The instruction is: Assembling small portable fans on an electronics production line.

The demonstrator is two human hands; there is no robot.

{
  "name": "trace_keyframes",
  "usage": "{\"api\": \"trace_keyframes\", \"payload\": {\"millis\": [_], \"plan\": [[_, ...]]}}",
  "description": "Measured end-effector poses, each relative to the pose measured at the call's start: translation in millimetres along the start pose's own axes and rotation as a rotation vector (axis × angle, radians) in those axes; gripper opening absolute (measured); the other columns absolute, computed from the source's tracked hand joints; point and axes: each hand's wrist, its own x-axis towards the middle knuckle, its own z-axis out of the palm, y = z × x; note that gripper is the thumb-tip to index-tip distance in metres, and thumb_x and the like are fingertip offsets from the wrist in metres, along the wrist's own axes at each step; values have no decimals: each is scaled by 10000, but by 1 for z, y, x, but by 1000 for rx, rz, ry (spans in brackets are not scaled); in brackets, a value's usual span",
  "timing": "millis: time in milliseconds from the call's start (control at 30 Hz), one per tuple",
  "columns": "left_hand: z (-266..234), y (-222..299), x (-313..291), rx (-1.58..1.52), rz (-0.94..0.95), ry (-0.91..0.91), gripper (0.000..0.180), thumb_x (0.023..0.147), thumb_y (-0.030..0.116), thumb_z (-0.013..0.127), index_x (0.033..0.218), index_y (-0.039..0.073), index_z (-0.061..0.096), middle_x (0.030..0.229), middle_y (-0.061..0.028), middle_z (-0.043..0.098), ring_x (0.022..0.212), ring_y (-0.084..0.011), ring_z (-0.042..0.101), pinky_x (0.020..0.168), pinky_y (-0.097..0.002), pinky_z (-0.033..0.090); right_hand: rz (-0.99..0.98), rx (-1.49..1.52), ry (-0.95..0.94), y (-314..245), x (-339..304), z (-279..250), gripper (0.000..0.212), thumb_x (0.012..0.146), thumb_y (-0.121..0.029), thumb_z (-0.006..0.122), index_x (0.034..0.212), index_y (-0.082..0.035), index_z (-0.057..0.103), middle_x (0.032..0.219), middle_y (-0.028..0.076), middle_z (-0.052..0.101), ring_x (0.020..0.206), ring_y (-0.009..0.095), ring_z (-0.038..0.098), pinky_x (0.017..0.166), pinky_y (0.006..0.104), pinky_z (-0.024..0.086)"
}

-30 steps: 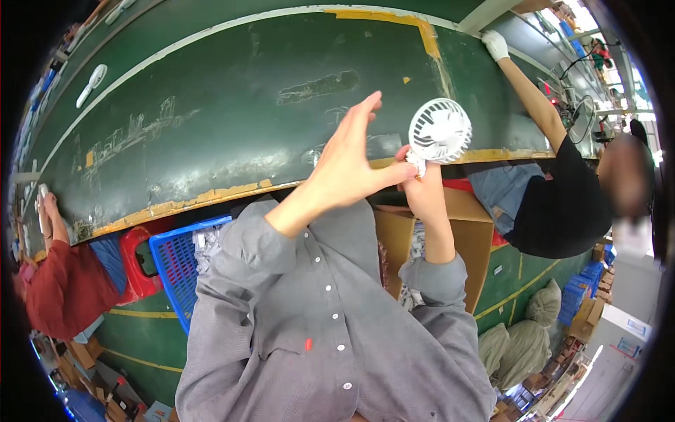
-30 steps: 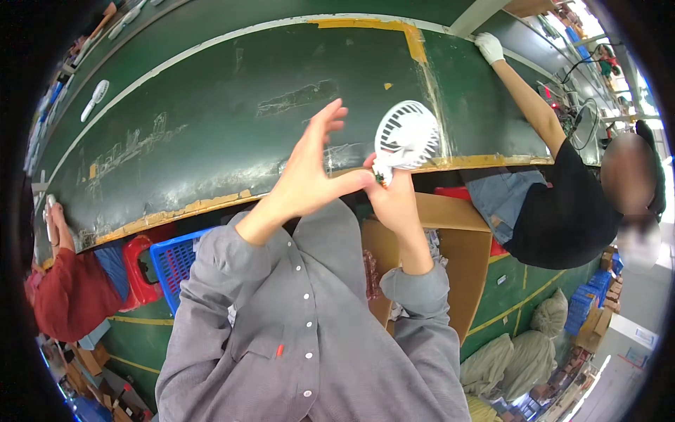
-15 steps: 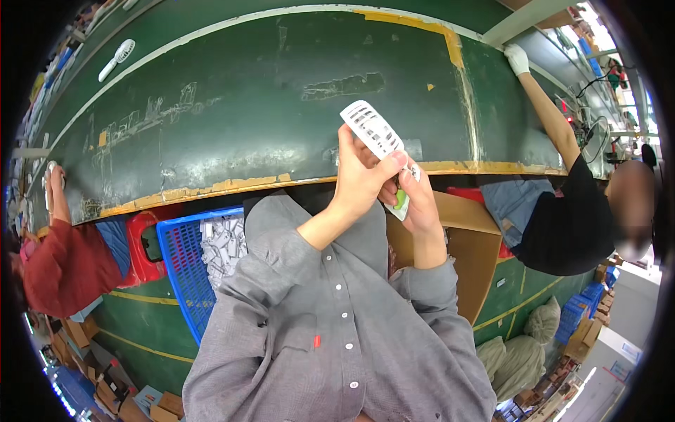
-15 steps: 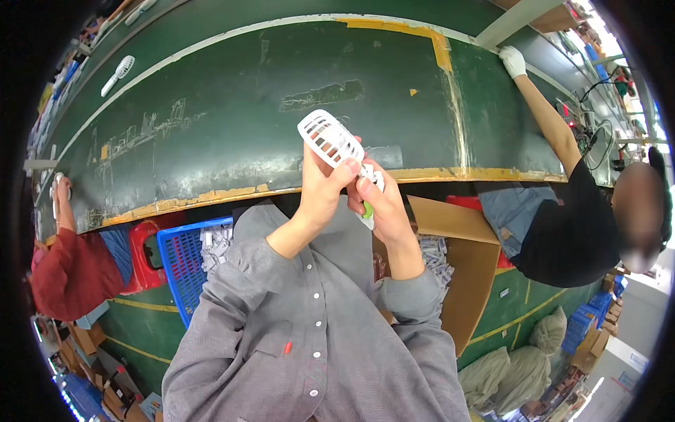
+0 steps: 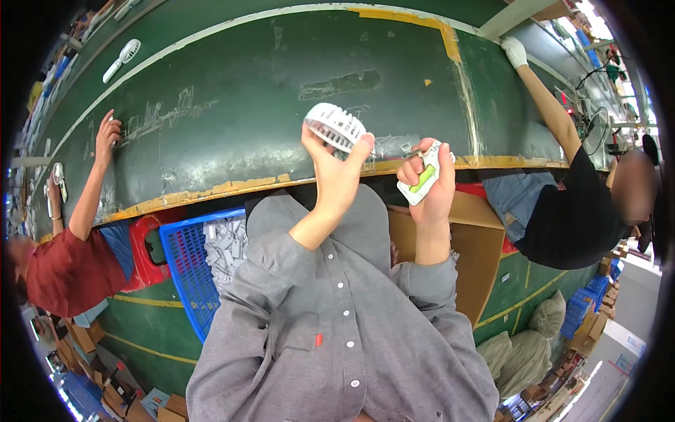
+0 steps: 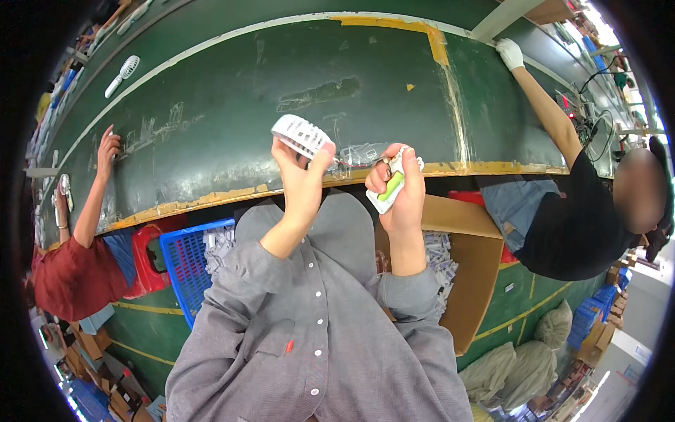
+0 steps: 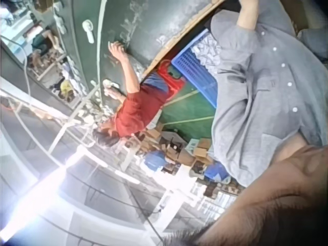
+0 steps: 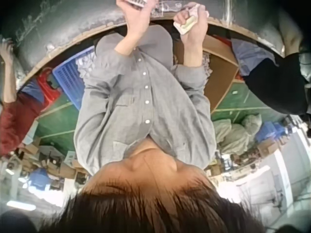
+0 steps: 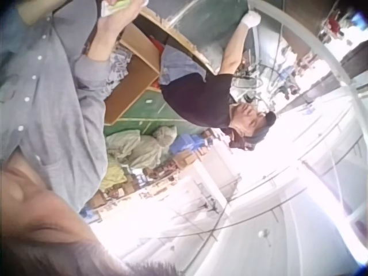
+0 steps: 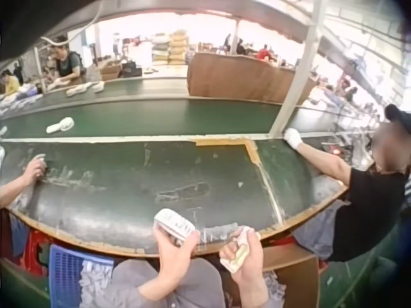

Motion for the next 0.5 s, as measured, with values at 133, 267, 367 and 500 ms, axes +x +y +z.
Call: {"api": "trace_keyframes", "payload": {"millis": [133, 267, 367, 500], "plan": [[9, 10, -6, 414, 507, -99, 1013, 732, 143, 804, 1486, -75, 164, 1525, -241, 225, 1447, -375, 217, 1170, -449, 230, -55, -35, -63, -13, 5, 7, 305, 1055, -369, 429, 1025, -77, 513, 730, 25, 441, 598, 106, 412, 572, 259, 340], [17, 30, 4, 415, 610, -626, 558, 769, -24, 686, 1310, 2, 549, 1295, -166, 609, 1161, -323, 627, 980, -393, 505, -146, -154, -75, -17, 7, 11, 267, 1031, -319, 502, 1053, -54, 514, 798, 41, 469, 630, 103, 451, 595, 236, 388], [19, 39, 13, 454, 672, -589, 396, 760, -53, 667, 1152, 2, 639, 1213, -167, 634, 1077, -322, 657, 890, -377, 551, -127, -216, -134, -20, 7, 10, 271, 1006, -314, 541, 1052, -49, 510, 784, 34, 500, 633, 94, 485, 593, 225, 400], [16, 42, 23, 465, 701, -641, 350, 756, -60, 661, 1095, 25, 657, 1110, -141, 657, 962, -292, 670, 811, -364, 565, -120, -244, -144, -15, 5, 18, 198, 941, -199, 589, 1045, -50, 508, 762, 28, 535, 621, 91, 506, 578, 223, 398]]}}
